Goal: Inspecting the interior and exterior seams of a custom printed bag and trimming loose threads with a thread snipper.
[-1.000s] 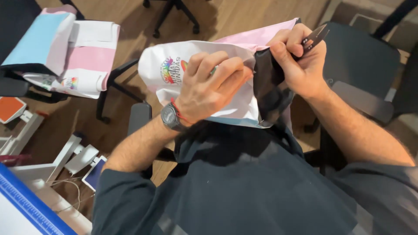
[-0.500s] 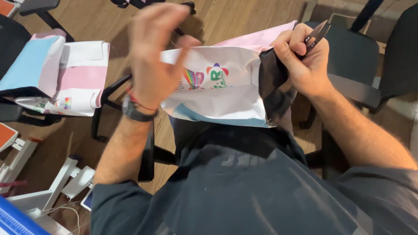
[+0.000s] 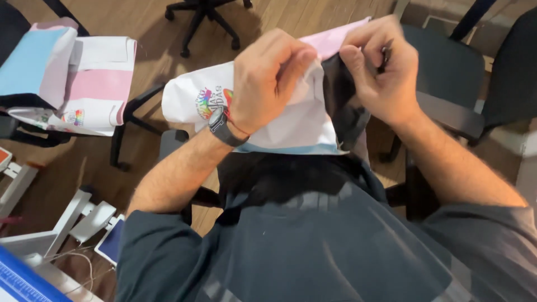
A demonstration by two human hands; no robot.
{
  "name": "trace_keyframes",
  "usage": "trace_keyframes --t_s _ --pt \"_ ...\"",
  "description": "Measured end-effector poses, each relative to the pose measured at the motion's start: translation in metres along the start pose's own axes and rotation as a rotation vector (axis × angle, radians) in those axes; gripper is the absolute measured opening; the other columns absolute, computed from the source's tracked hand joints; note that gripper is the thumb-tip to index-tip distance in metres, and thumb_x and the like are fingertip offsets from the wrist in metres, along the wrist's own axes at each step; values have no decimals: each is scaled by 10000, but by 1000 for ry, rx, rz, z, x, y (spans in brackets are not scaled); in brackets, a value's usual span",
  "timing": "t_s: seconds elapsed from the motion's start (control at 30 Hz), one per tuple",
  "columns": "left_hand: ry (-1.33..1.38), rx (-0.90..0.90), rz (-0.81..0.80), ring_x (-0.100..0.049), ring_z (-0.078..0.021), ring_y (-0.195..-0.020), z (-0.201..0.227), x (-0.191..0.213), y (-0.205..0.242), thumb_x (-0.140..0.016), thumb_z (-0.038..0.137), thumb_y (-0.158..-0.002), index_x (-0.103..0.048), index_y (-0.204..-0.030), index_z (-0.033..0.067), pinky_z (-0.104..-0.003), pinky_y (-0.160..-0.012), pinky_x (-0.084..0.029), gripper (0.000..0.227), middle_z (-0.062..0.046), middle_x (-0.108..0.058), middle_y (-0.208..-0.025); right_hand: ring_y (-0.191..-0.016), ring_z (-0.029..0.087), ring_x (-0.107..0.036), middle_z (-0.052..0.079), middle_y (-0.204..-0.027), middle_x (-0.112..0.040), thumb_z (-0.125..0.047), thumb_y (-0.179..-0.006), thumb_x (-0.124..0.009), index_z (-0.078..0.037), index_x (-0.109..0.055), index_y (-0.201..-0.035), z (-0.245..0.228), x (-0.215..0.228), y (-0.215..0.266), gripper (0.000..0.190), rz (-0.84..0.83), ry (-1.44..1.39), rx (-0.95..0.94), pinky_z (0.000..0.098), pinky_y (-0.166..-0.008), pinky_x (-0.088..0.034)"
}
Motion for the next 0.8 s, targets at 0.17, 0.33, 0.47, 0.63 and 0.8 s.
trace_keyframes --t_s 0.17,0.33,0.47,0.63,0.8 --pt "-178 -29 127 -624 -268 -781 7 7 -11 -754 115 -1045 -695 -1010 71 -387 -693 -491 81 -67 -629 -880 -662 204 -522 113 -829 -566 -90 -892 -895 -31 -497 -885 -10 4 8 401 -12 364 53 316 -598 -417" --pt "-212 -137 98 -614 -308 -772 27 3 -10 -778 99 -1002 -688 -978 64 -419 -691 -479 99 -88 -608 -850 -653 270 -565 84 -748 -540 -179 -849 -912 -54 -530 -870 -9 -10 4 403 -106 456 104 401 -584 -464" --pt "-207 -101 20 -650 -304 -798 24 16 0 -778 82 -969 -691 -996 65 -412 -701 -505 93 -90 -646 -876 -700 345 -549 130 -767 -506 -24 -882 -770 -51 -493 -865 -16 -14 -10 278 -298 259 293 431 -605 -441" --pt "-173 -122 -18 -679 -276 -778 21 27 9 -792 70 -947 -700 -1020 48 -379 -680 -523 119 -86 -677 -895 -630 282 -447 99 -714 -455 9 -954 -734 -41 -444 -838 4 -14 7 316 -434 -65 156 392 -569 -368" --pt "-97 -54 50 -669 -251 -740 11 29 19 -759 63 -1001 -692 -1025 42 -342 -645 -511 74 -92 -681 -918 -778 100 -375 -18 -779 -407 78 -1045 -587 -101 -331 -836 18 -19 22 375 -275 -690 -140 309 -745 -358"
Point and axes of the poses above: each hand's wrist, its own y-axis away from the middle knuckle, its own x-axis out of the back of the hand, z = x × y, the point moved 2 cm from there along -y, towards the middle knuckle
